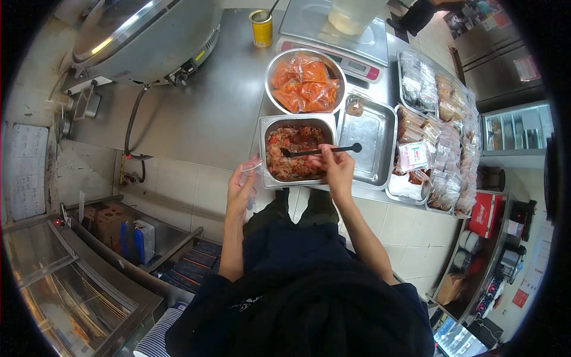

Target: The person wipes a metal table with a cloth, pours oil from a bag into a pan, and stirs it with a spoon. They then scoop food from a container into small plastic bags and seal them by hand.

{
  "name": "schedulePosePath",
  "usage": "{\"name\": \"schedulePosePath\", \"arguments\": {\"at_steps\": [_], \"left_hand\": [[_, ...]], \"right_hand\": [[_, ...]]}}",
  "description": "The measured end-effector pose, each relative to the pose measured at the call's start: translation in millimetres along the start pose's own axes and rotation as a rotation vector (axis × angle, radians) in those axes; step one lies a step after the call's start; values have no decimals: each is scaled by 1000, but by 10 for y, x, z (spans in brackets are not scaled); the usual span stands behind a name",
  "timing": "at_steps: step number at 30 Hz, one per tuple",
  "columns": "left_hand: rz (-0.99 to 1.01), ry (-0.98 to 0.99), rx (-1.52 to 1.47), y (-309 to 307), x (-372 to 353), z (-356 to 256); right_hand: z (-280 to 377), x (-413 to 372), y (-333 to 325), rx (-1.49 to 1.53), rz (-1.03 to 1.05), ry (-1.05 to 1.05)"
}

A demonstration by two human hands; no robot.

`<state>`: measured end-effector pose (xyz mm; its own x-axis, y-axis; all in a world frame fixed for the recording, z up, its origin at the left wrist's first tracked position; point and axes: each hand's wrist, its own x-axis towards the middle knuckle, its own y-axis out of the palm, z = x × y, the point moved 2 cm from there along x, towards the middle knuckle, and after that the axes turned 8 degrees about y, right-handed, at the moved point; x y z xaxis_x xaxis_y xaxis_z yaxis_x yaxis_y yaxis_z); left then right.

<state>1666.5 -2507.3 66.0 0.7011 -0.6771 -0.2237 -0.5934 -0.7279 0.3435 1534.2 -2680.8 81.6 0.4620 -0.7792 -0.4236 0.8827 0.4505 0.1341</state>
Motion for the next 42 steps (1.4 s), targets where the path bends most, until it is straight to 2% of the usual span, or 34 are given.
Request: {"name": "schedulePosePath", "arguments": {"at_steps": [2,4,8,10,11,13,14,16,19,21,23,26,28,30,32,34,37,39,42], "left_hand": [[-20,66,61,-59,44,-70],[18,221,172,-73,92,-245],[66,136,314,-11,201,-435],[341,152,377,63,333,-421],[340,157,376,96,385,-431],[507,110,403,270,435,-496],[505,121,405,310,473,-504],[601,125,563,403,531,-496],[642,198,555,591,545,-587],[647,193,593,619,575,-580],[651,186,630,643,597,-568],[647,112,498,698,566,-580],[569,5,366,763,513,-639],[572,50,370,787,514,-597],[573,93,377,798,519,-536],[610,180,394,821,520,-497],[555,175,301,871,506,-480],[571,205,277,902,517,-484],[590,257,178,1004,513,-501]], "right_hand": [[43,48,-111,118,0,85],[62,88,-234,141,-2,68],[155,172,-446,151,-38,-5],[273,192,-507,130,-47,-51],[363,196,-530,138,-40,-56],[555,242,-595,112,-19,-90],[670,258,-609,93,-5,-111],[918,241,-589,22,56,-128],[1214,95,-416,-43,116,-229],[1310,31,-313,-201,257,-331],[1397,-81,-223,-297,280,-401],[1435,-174,-158,-411,315,-493],[1444,-219,-100,-543,386,-626],[1460,-306,-48,-603,383,-638],[1465,-376,6,-701,469,-929],[1554,-445,28,-761,437,-991],[1643,-503,-22,-711,374,-909],[1728,-560,-54,-730,315,-1046],[1818,-632,-81,-748,261,-1054]]}}
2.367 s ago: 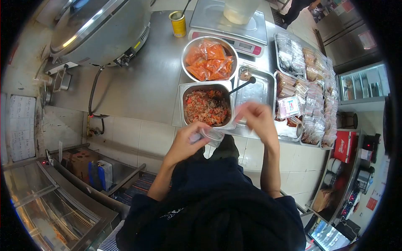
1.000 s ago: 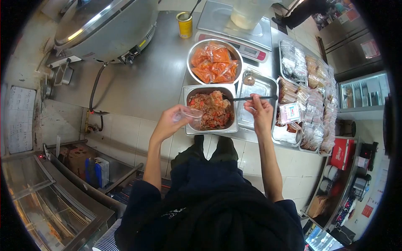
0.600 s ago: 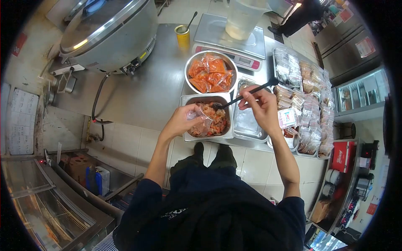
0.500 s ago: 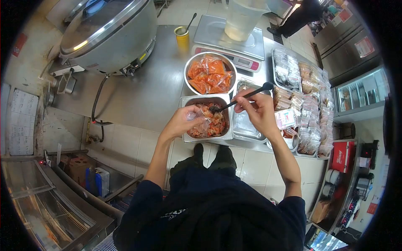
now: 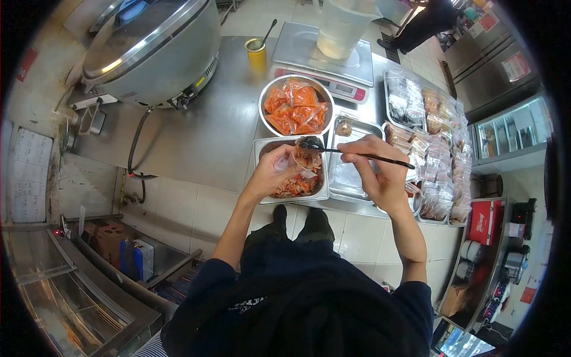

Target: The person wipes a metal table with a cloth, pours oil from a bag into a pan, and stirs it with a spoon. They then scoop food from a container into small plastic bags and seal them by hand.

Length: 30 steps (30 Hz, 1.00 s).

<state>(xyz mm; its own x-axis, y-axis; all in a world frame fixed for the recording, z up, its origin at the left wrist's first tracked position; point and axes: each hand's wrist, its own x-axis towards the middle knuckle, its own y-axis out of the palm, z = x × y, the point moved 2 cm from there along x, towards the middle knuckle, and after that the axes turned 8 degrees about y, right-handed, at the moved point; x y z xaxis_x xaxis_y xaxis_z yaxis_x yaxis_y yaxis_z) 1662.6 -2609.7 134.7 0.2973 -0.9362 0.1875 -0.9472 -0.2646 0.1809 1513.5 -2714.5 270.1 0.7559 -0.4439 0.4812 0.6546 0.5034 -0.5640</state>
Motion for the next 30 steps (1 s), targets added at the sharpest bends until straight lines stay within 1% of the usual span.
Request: {"name": "schedulePosePath", "arguments": {"at_steps": [1,2,4,5,7,8,10,11,13,14,15,16,17,18,19,20,22,23,24,26,27,28,29,30], "left_hand": [[-11,42,-62,21,16,-13],[-9,43,-62,27,21,-10],[-24,-21,-127,32,19,12],[-25,-21,-127,29,15,10],[-26,-124,-210,13,-1,22],[-28,-123,-210,-5,-9,28],[-15,-217,-333,-24,-32,64],[-15,-218,-333,2,-33,68],[-76,-143,-359,76,-13,58],[-74,-145,-359,86,-8,62],[-88,-119,-287,86,-3,62],[-101,-91,-214,83,4,61],[-98,-92,-213,69,0,77],[-134,-52,-208,34,-9,86],[-172,-11,-204,8,-17,87],[-175,-12,-203,6,-31,89],[-272,33,-278,0,-60,43],[-274,36,-277,-10,-71,53],[-305,53,-273,-27,-88,81],[-338,74,-271,-42,-112,146],[-393,99,-227,-49,-123,180],[-446,122,-182,-42,-137,187],[-446,120,-182,-5,-147,190],[-525,131,-240,37,-156,168]], "right_hand": [[26,4,-20,-1,-1,0],[51,7,-37,-19,-5,-5],[91,6,-76,-37,-10,-11],[98,-5,-110,-31,-45,11],[126,-37,-144,-10,-121,71],[138,-66,-131,-10,-120,69],[109,-133,-87,36,-146,181],[81,-159,-37,21,-137,195],[36,-180,85,42,-141,181],[18,-184,127,65,-146,166],[7,-179,154,37,-99,121],[11,-172,158,37,-102,123],[24,-163,162,15,-97,102],[31,-156,166,-7,-92,80],[-4,-188,160,47,-168,123],[15,-165,84,-18,-191,101],[-42,-191,57,59,-322,316],[-120,-198,91,115,-398,353],[-221,-236,163,116,-396,351],[-545,-379,366,146,-384,568],[-710,-452,504,165,-372,591],[-785,-481,597,164,-345,629],[-829,-510,596,-48,-196,692],[-839,-515,586,-259,-44,745]]}}
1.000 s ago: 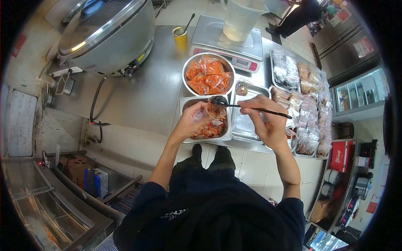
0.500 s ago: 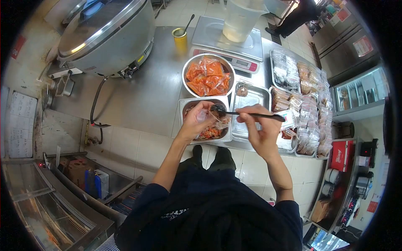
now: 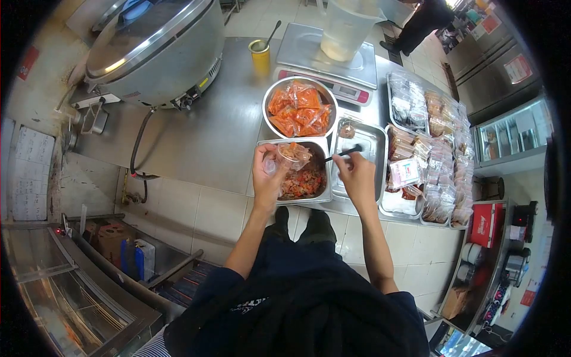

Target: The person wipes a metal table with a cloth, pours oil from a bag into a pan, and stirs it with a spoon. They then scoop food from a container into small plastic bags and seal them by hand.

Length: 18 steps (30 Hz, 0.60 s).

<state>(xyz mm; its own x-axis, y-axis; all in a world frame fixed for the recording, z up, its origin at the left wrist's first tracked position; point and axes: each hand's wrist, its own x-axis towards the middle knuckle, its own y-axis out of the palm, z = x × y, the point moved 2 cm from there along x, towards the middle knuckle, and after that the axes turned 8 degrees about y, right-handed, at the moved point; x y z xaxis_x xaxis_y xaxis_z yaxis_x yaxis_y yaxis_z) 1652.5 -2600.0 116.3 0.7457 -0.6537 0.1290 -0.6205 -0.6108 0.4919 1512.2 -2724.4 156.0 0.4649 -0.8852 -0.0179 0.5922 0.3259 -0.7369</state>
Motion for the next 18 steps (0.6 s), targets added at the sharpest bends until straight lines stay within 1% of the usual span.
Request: {"name": "schedulePosePath", "arguments": {"at_steps": [1,2,4,6,7,8,9,10,11,12,13,15,16,18], "left_hand": [[-82,6,-53,25,-28,-18],[-81,6,-49,57,-51,-30],[-196,-19,-137,106,-93,-33],[-194,10,-145,187,-122,-23],[-197,43,-152,217,-128,-18],[-191,41,-155,209,-132,47],[-184,131,-72,193,-124,91],[-177,223,12,176,-123,122],[-176,224,11,155,-126,167],[-199,266,34,164,-113,147],[-221,307,56,175,-105,127],[-218,313,43,190,-107,86],[-217,317,33,200,-112,58],[-219,325,46,253,-118,-15]], "right_hand": [[17,-23,-11,3,2,0],[53,-63,-54,57,-31,-2],[110,-155,-51,112,-69,-2],[209,-273,105,626,283,59],[272,-301,151,626,275,62],[324,-335,231,860,421,265],[365,-369,291,1091,569,471],[396,-370,290,1092,566,469],[432,-377,296,1236,644,527],[466,-382,304,1380,722,584],[491,-380,310,1380,720,581],[534,-393,338,1510,811,681],[527,-382,360,1510,810,682],[519,-374,430,1623,950,762]]}}
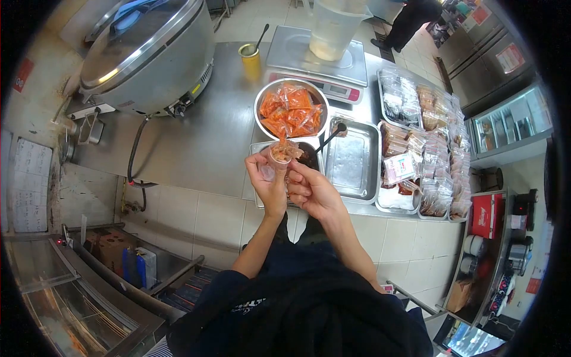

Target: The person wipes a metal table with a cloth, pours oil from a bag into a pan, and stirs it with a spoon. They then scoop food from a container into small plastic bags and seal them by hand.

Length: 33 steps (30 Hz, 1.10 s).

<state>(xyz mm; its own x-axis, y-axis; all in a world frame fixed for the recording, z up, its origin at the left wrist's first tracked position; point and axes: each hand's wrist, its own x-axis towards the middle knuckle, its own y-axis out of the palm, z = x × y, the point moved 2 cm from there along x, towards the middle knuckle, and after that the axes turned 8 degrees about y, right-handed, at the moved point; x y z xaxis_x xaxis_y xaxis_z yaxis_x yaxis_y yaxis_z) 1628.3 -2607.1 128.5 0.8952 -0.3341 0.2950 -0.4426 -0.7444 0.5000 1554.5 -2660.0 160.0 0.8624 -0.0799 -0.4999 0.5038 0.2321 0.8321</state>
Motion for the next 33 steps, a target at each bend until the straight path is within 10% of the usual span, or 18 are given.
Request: {"name": "schedulePosePath", "arguments": {"at_steps": [8,11,13,19,21,30,33], "left_hand": [[28,155,56,-53,81,-34],[184,-226,236,-254,92,-48],[136,-687,-180,-169,93,-246],[136,-874,-466,-193,91,-143],[154,-853,-462,-169,77,-87],[76,-848,-352,-119,157,-159],[115,-592,-93,-126,211,-46]], "right_hand": [[40,-8,108,4,6,-107],[113,-56,80,-193,-76,-259],[132,-87,38,-301,-85,-307],[155,-85,-150,-610,-187,-356],[121,-64,-109,-169,-145,-284],[131,14,-93,-36,-51,-265],[198,26,-112,-522,-423,-637]]}}
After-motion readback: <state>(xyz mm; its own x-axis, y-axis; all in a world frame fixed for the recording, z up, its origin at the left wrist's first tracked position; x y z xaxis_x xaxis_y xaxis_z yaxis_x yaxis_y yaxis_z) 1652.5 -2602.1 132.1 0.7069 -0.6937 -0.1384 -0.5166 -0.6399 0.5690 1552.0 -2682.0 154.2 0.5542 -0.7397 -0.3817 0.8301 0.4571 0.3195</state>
